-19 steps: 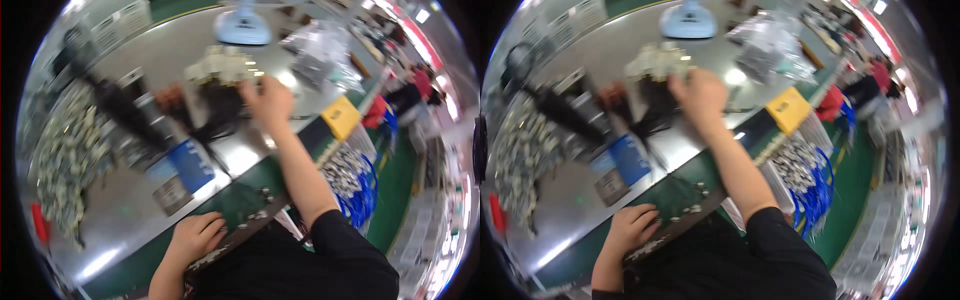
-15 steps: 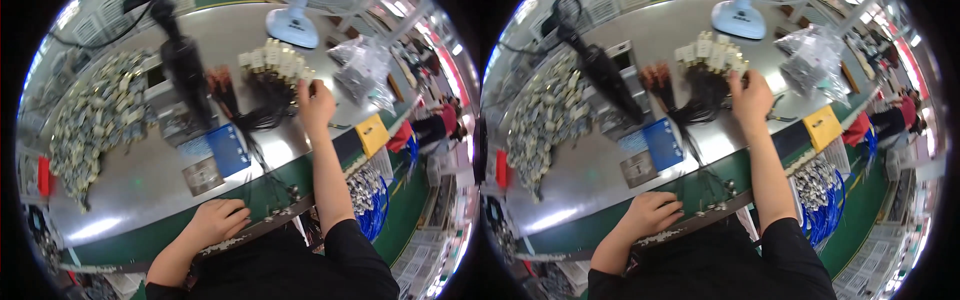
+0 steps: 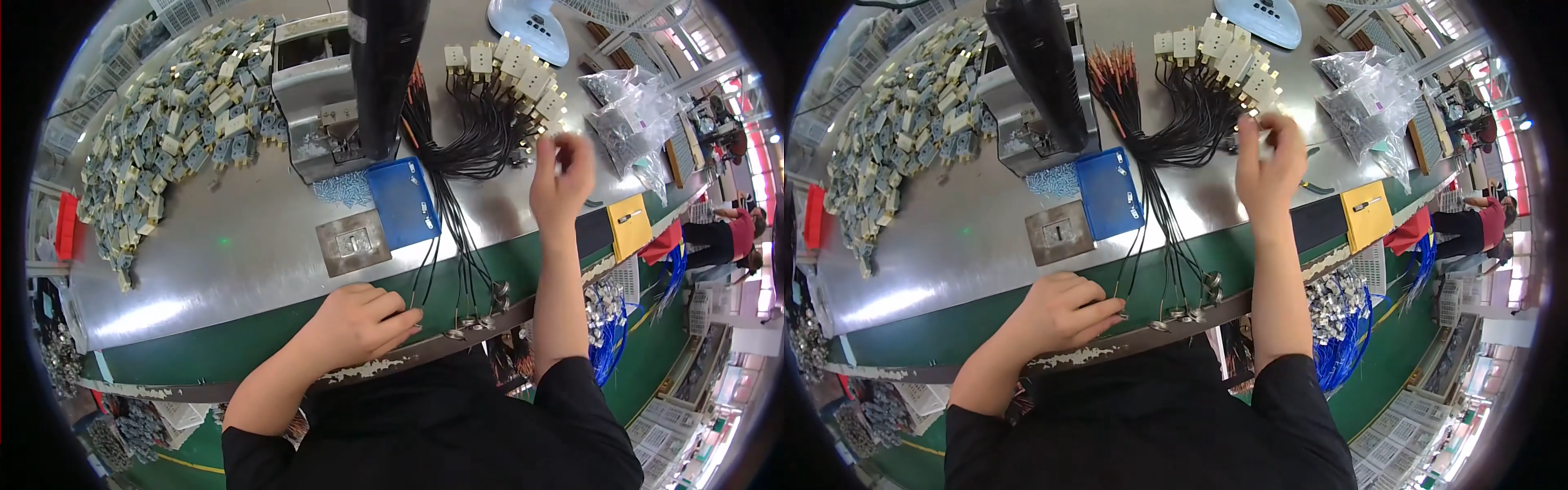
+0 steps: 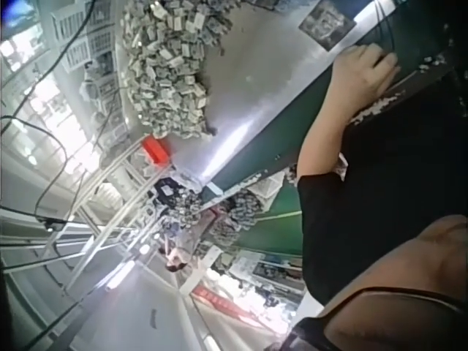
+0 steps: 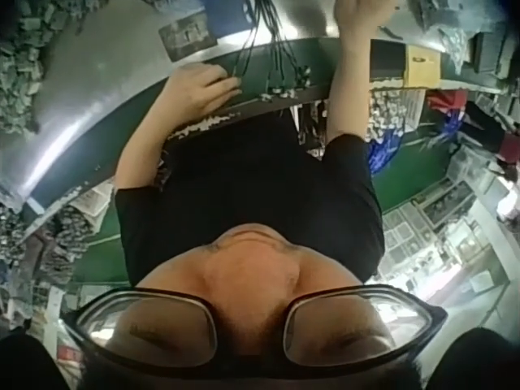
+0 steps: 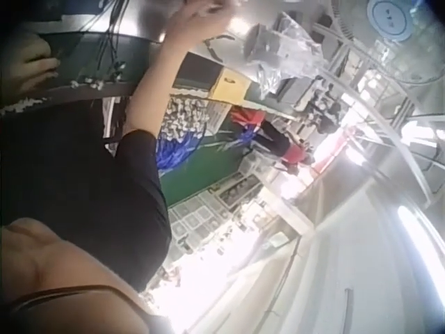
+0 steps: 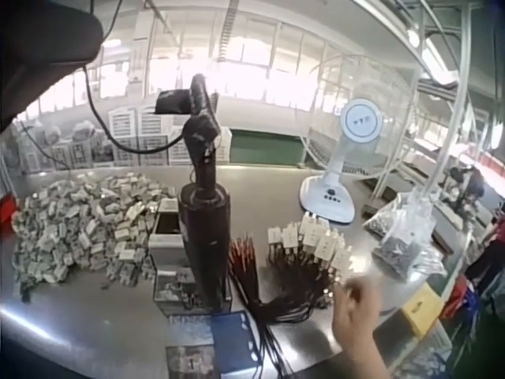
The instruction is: Assemble small electrical components by attaching wires and using an electric screwdriver.
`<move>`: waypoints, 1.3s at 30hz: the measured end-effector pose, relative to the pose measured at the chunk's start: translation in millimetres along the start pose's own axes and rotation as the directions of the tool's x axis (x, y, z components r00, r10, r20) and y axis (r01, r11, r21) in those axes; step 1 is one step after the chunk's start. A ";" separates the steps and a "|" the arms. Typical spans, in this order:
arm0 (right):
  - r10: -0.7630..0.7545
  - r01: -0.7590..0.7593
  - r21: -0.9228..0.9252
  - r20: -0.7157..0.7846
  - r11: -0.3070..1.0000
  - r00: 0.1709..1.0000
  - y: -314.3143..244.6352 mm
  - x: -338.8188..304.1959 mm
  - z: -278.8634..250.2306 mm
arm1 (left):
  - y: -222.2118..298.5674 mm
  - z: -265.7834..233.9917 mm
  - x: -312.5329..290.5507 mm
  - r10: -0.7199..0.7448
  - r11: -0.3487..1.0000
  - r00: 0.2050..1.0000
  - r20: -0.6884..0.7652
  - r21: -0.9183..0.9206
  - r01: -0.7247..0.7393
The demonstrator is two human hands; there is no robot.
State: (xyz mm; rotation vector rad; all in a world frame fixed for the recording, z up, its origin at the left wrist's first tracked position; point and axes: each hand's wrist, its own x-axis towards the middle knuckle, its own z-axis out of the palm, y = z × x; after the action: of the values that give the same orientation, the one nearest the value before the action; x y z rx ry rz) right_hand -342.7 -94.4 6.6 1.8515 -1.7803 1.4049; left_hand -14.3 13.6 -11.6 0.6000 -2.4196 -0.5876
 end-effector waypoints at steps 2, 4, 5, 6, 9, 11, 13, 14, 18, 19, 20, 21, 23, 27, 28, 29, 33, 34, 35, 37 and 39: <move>-0.018 -0.091 0.185 0.517 0.979 0.856 -19.1 -24.1 -23.6 | -4.9 3.5 -4.0 -0.004 1.000 1.000 0.001 0.004 0.004; 0.083 -0.426 0.182 0.841 0.886 0.534 -41.6 -38.7 -40.5 | -6.4 7.2 -2.9 0.034 0.999 0.999 -0.008 0.000 -0.034; 0.050 -0.381 0.171 0.861 0.909 0.506 -42.7 -45.0 -45.6 | -6.5 7.4 -2.5 0.036 0.999 0.999 -0.010 -0.001 -0.036; 0.020 -0.335 0.161 0.878 0.928 0.478 -41.1 -51.9 -50.7 | -5.1 8.3 -1.3 0.050 0.999 0.999 -0.015 0.005 -0.050; 0.081 -0.545 0.272 0.840 0.793 0.536 -31.9 -68.0 -48.9 | -2.1 7.8 -1.0 0.058 0.998 0.998 -0.019 0.009 -0.058; 0.174 -0.783 0.311 0.868 0.538 0.464 -23.5 -61.4 -51.2 | -2.0 7.1 -2.0 0.050 0.999 0.999 -0.020 0.006 -0.050; 0.011 -0.949 0.301 0.953 0.092 0.303 -0.7 -44.1 -53.3 | -1.4 6.6 -1.6 0.061 0.998 0.998 -0.025 0.015 -0.060; -0.149 -0.952 0.257 0.948 -0.169 0.282 10.7 -41.8 -53.9 | 0.0 5.0 0.1 0.069 0.997 0.997 -0.028 0.016 -0.069; -0.127 -0.902 0.425 0.893 -0.079 0.432 -44.9 -20.3 -39.8 | -6.3 -4.5 -9.2 -0.060 0.991 0.985 -0.165 -0.126 0.039; -0.170 -0.869 0.462 0.884 0.180 0.435 -67.6 -12.3 -32.4 | -7.7 -5.7 -14.7 -0.163 0.967 0.958 -0.237 -0.233 0.107; -0.207 -0.763 0.482 0.875 0.430 0.437 -85.8 -4.0 -27.1 | -6.1 -5.0 -12.6 -0.159 0.968 0.958 -0.237 -0.231 0.104; -0.256 -0.647 0.477 0.876 0.596 0.410 -97.4 0.0 -19.0 | -1.3 -3.2 -9.1 -0.370 0.799 0.870 -0.326 -0.589 0.119; -0.297 -0.318 0.410 0.890 0.855 0.347 -130.0 9.0 -5.3 | 0.6 -9.1 -7.1 -0.598 0.433 0.744 -0.297 -0.901 -0.011; -0.482 0.003 0.567 0.698 0.824 0.530 -143.5 -7.3 25.7 | -16.7 -18.0 -17.4 -0.676 0.311 0.682 -0.279 -0.947 -0.079; -0.498 0.000 0.583 0.693 0.812 0.521 -147.5 -7.8 26.5 | -21.7 -20.7 -20.0 -0.736 0.260 0.639 -0.222 -0.965 -0.036; -0.533 0.114 0.569 0.658 0.815 0.532 -151.9 -7.5 24.1 | -24.6 -23.3 -23.0 -0.791 0.205 0.590 -0.163 -0.979 0.004; -0.589 0.075 0.656 0.615 0.751 0.525 -155.1 -14.7 31.9 | -17.7 -40.7 -20.5 -0.790 0.305 0.593 -0.157 -0.939 0.158; -0.562 -0.055 0.652 0.691 0.756 0.455 -153.2 -14.8 32.5 | -23.1 -44.6 -24.7 -0.742 0.309 0.660 -0.115 -0.933 0.184; -0.576 -0.092 0.677 0.683 0.731 0.448 -151.3 -16.7 33.5 | -27.6 -47.5 -27.7 -0.689 0.313 0.722 -0.069 -0.926 0.209; -0.591 -0.095 0.695 0.668 0.713 0.452 -149.1 -18.4 34.1 | -32.0 -51.9 -28.6 -0.675 0.258 0.737 -0.014 -0.941 0.219; -0.602 -0.097 0.710 0.654 0.697 0.458 -147.3 -22.5 38.1 | -35.8 -52.7 -29.0 -0.656 0.201 0.754 0.043 -0.953 0.229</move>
State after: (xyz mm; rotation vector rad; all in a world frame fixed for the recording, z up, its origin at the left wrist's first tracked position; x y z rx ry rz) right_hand -193.6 -70.4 35.6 3.5799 -1.0480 1.0669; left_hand 49.7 -13.9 -3.7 0.7844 -1.0791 -1.7640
